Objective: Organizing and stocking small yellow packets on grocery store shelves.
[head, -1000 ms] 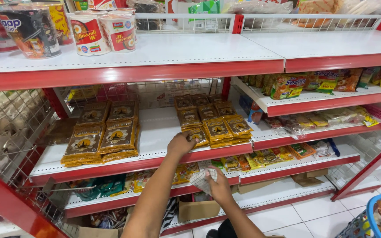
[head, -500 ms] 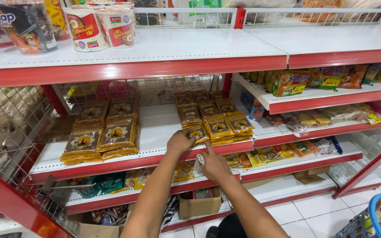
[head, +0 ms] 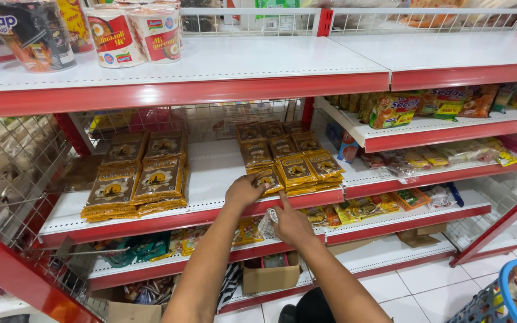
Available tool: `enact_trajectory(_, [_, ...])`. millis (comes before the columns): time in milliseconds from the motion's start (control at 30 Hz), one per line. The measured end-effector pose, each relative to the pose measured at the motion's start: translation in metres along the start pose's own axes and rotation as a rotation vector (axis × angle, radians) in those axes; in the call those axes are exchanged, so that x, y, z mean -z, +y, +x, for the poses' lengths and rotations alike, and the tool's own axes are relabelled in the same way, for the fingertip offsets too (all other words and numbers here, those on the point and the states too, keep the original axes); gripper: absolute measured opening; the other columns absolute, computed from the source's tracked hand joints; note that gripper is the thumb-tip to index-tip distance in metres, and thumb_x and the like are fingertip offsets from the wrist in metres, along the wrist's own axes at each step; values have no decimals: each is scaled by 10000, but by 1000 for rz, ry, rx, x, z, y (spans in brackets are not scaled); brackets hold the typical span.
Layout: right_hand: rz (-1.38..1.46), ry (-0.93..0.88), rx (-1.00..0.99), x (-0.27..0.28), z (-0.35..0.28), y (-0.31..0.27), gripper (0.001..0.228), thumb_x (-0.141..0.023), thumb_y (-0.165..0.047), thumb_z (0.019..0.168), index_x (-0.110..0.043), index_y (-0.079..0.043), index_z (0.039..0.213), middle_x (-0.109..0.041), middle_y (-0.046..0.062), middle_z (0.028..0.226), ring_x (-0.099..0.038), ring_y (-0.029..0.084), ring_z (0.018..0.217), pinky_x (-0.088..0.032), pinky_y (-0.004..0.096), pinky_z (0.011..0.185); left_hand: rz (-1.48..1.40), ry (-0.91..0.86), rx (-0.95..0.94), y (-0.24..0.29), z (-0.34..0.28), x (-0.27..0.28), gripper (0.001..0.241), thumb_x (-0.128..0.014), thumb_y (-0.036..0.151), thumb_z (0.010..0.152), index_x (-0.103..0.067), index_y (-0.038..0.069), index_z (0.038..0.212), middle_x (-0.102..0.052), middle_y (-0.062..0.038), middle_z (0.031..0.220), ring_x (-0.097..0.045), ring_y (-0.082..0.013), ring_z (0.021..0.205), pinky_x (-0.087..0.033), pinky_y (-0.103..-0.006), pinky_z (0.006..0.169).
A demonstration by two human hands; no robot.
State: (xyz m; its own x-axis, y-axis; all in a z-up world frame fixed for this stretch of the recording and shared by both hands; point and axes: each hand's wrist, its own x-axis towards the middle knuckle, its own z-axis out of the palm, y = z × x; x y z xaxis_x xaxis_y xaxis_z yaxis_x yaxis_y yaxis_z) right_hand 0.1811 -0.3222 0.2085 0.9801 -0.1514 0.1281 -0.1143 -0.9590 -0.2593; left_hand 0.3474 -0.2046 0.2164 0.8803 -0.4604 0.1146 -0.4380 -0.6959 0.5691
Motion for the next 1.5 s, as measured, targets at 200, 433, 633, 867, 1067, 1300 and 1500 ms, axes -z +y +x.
enact_trajectory(200, [-21,94,123,-23,10,14,427,-676,-216,840,-568,-68,1226,-338,245,1593,-672,436,1072,-538,542,913,11,19,-22,1,-2,2,753,-660,637,833,-578,185,1429,-631,-127,1370,-586,-316,1281,-492,-428,1050])
enact_trajectory(433, [-35,86,92,-18,4,10,388,-670,-254,897,-552,-38,1198,-334,231,1602,-681,457,981,-543,554,863,-2,24,-53,-10,8,-13,740,-635,635,848,-578,197,1442,-649,-125,1366,-598,-314,1281,-495,-429,1058])
enact_trajectory(633, [-42,108,37,-21,7,13,445,-698,-208,835,-535,-26,1207,-304,217,1613,-684,450,961,-551,553,836,9,44,-20,0,0,-11,714,-598,632,867,-551,233,1457,-614,-99,1404,-571,-301,1306,-489,-434,1050])
enact_trajectory(867, [79,172,5,-8,-29,-8,457,-695,-141,798,-559,-27,1219,-258,197,1664,-696,434,897,-553,536,806,-55,92,-7,6,-18,-7,806,-532,643,921,-438,119,1527,-587,-157,1402,-601,-349,1273,-511,-464,1032])
enact_trajectory(1067, [659,434,-154,-73,-61,40,391,-559,-392,1080,-686,-61,1245,-761,202,1163,-762,326,1037,-585,417,909,-240,625,-245,3,-54,-31,620,-683,377,912,-518,-44,1336,-542,-285,1327,-546,-450,1213,-449,-487,1035])
enact_trajectory(1300, [1795,549,-703,-100,-120,106,515,-533,-443,1015,-595,-28,1313,-693,148,1240,-685,264,1107,-564,420,941,-655,185,-438,42,-156,-135,504,-735,264,909,-517,-12,1270,-550,-226,1262,-603,-404,1153,-476,-475,1014])
enact_trajectory(1500, [1968,518,-891,-150,-219,155,503,-582,-386,995,-574,-51,1371,-672,114,1299,-676,252,1155,-560,425,983,-659,-129,-277,84,-208,-280,419,-680,210,978,-565,-45,1290,-635,-276,1250,-606,-443,1177,-502,-483,1010])
